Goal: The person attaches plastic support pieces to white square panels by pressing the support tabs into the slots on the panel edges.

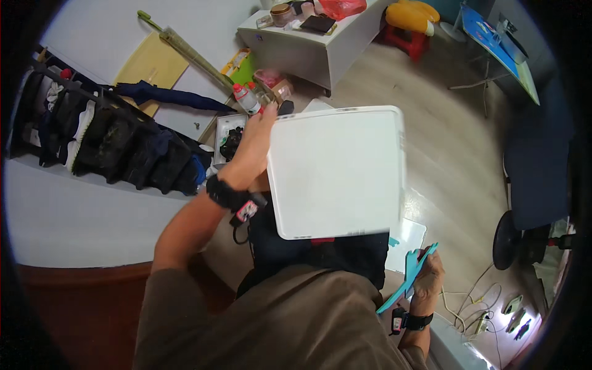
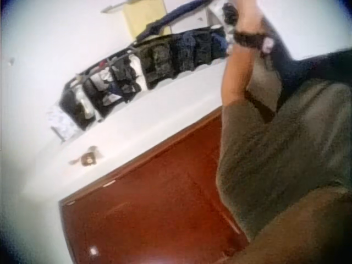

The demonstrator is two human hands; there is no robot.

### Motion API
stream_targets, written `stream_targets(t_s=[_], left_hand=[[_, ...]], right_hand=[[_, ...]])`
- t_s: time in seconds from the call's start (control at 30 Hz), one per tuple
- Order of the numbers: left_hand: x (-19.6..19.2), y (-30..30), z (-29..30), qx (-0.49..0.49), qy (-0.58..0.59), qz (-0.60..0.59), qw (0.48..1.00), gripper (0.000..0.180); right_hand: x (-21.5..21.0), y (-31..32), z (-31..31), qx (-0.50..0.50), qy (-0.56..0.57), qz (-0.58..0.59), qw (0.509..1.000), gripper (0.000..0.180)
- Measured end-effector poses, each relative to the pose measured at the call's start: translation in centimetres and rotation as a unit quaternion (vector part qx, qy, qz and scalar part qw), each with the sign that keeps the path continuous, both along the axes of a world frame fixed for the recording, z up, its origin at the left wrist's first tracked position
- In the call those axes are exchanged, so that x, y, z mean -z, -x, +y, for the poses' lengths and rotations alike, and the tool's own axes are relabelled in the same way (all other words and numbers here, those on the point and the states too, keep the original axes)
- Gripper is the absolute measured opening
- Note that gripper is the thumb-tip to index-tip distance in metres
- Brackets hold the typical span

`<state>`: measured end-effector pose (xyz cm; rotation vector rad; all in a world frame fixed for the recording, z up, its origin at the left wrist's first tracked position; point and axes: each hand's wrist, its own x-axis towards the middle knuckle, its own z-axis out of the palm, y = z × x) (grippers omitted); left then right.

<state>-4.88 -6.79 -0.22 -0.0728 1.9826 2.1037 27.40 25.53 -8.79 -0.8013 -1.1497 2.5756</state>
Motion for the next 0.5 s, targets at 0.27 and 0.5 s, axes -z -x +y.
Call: stream_targets(t_s=[0.27,0.5], left_hand=[[5.2,-11.1,-2.4,-0.142,0.077,0.062,0.985,0.027],[3.1,-12.7,-5.1,0.155,-0.119,-0.068,0.978,0.016]], right_hand=[[-2.7,4.5,-1.0,-0.104,-0.090,0.013,0.990,0.032],[-7.4,12.0,-5.0,-0.282,-0.043,-0.044,0.957,0.025]])
